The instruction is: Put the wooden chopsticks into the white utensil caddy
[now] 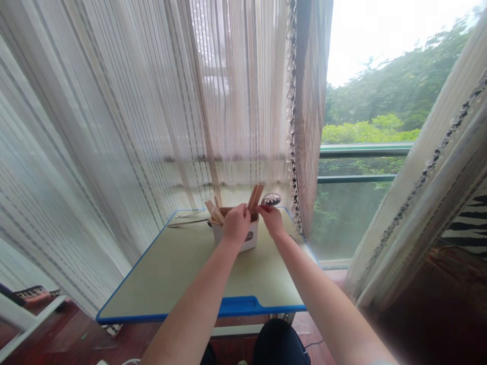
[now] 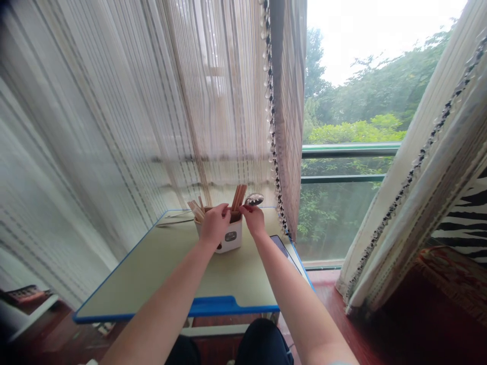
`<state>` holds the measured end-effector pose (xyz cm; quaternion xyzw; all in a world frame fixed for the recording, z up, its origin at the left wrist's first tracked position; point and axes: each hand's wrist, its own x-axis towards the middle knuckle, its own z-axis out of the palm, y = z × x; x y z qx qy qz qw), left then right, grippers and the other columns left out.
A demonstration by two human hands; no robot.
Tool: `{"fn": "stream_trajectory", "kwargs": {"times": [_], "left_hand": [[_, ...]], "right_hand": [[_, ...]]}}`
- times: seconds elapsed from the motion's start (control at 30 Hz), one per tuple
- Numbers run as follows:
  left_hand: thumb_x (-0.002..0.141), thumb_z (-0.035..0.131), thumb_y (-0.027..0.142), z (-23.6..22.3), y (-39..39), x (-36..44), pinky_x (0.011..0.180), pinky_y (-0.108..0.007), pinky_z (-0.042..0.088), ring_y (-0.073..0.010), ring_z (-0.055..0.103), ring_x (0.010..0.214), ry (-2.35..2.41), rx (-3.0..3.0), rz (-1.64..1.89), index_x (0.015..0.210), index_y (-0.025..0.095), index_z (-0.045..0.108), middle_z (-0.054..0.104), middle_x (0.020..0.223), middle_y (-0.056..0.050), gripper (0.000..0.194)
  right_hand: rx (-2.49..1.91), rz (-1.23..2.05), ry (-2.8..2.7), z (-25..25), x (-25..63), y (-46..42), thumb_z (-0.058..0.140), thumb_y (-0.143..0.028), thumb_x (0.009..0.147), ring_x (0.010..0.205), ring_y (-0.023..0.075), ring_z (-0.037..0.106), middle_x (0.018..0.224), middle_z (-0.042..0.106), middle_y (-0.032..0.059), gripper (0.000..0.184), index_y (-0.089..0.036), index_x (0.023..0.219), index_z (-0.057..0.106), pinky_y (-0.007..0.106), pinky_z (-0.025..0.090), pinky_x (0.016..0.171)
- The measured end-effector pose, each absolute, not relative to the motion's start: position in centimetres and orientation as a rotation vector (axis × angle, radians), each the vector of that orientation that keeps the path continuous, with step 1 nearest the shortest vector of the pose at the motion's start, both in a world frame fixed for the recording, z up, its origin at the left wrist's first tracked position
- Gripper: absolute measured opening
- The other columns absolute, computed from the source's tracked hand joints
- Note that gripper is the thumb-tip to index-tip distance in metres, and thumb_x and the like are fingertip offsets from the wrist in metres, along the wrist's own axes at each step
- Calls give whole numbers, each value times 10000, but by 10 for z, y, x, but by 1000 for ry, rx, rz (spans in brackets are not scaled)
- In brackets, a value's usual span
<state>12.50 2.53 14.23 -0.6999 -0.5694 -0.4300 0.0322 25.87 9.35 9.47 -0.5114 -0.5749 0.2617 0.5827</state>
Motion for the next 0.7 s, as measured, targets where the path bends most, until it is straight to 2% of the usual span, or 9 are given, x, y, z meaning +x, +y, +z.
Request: {"fn": "stream_trajectory", "kwargs": {"times": [0.17,0.33,0.5,0.63,0.7], "left_hand": [[861,417,272,154,2,89,719,-276,470,-161,620,753,-1626,-1852,-1614,1041,150,603,677,846,-66,285],[828,450,271,160,-12,52,731,-305,452,-190,601,764,-1661,-1621,-1485,1046,167,615,666,802,-66,293],[806,470,255,155,-18,23,800,-338,440,-213,589,831,-1684,-1546,-1474,1059,170,608,669,813,-65,300],[799,465,231,139,-17,-1,761,-323,459,-200,609,793,-1801,-1517,-1577,1052,165,596,675,812,-56,293],[789,471,217,126,-14,-14,741,-309,468,-188,620,778,-1875,-1498,-1644,1060,164,583,678,840,-56,297]], "right_hand": [[-1254,552,-1291,97,252,94,584,-455,662,766,225,637,798,704,86,341,-156,790,687,300,444,682],[-1276,562,-1217,102,247,85,612,-385,629,793,225,624,864,691,86,336,-152,867,658,296,444,687],[-1261,462,-1041,106,228,43,498,-384,740,838,206,581,1040,624,119,396,-132,1038,570,308,432,724],[-1043,386,-1177,109,194,2,471,-331,793,787,181,554,889,610,68,229,-164,900,587,305,431,703],[-927,373,-1364,110,175,-12,473,-278,800,793,172,547,902,588,59,167,-184,867,594,295,435,684]]}}
